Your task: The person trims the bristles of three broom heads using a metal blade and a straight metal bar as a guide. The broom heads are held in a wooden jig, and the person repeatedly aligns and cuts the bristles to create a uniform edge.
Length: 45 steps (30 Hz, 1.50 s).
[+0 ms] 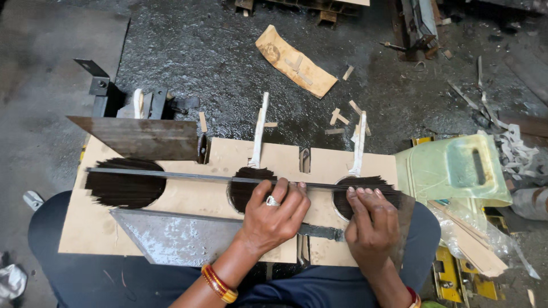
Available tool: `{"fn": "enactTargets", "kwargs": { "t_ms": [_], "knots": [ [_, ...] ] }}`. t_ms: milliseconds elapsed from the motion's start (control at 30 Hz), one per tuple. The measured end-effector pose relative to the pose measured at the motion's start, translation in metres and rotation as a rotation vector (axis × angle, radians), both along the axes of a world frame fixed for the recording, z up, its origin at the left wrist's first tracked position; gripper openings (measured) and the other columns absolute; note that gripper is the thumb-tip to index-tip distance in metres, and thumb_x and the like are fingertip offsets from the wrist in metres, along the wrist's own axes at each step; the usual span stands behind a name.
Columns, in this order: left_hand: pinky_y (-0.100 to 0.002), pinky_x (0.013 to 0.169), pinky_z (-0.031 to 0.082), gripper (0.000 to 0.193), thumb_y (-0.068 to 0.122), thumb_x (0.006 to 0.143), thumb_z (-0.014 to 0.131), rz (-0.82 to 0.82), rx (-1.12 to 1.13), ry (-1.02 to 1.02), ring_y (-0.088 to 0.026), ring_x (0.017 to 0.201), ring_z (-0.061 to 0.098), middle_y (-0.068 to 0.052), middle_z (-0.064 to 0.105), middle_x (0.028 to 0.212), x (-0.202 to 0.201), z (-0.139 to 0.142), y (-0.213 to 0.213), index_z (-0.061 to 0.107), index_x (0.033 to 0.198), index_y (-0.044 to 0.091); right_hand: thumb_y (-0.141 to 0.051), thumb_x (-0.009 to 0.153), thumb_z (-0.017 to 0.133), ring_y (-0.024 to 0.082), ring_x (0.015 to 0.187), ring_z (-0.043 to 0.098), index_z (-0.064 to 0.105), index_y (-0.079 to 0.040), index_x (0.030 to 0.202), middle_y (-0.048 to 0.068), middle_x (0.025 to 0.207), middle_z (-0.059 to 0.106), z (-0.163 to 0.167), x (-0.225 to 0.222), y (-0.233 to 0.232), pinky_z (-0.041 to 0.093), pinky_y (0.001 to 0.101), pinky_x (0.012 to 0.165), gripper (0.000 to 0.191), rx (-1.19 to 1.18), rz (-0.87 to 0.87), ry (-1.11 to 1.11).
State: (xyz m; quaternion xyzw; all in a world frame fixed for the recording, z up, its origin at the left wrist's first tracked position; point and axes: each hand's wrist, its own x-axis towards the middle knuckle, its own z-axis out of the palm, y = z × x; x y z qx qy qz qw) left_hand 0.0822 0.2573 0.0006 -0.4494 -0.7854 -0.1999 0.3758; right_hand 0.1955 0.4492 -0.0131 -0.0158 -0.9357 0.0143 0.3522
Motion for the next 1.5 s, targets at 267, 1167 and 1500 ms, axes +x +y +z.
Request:
{"fn": "enactTargets", "kwargs": {
  "t_ms": [267,1167,1500],
  "knots": [
    [-0.043,0.101,0.046,0.040,0.014,0.089,0.072,-0.020,0.057,-0.313,-0.026,0.113,0.064,-0.009,0.066,0.112,0.024,0.023,-0.039,0.069,0.127,0.003,0.002,0.090,0.072,0.027,0.106,0.069,0.077,-0.009,0.123,0.006,0.115,0.071,0.037,0.007,-0.019,0.056,0.0357,0.096,0.036,-0.004,-0.040,-0.121],
    [-0.051,0.112,0.029,0.109,0.037,0.050,0.092,-0.247,-0.212,-0.921,-0.039,0.126,0.048,-0.017,0.055,0.132,0.006,-0.002,-0.194,0.049,0.144,0.001,-0.003,0.079,0.068,0.028,0.098,0.066,0.070,0.006,0.115,0.014,0.108,0.068,0.033,-0.021,-0.111,0.057,0.0377,0.082,0.037,0.023,0.608,-0.433],
    [-0.050,0.098,0.036,0.078,0.035,0.072,0.081,-0.106,-0.247,-0.598,-0.028,0.112,0.056,-0.010,0.058,0.120,0.029,0.005,-0.201,0.053,0.141,0.010,-0.015,0.087,0.073,0.028,0.108,0.067,0.069,-0.002,0.119,0.013,0.117,0.068,0.048,0.011,-0.097,0.058,0.0361,0.089,0.035,-0.180,0.470,-0.233]
  ]
}}
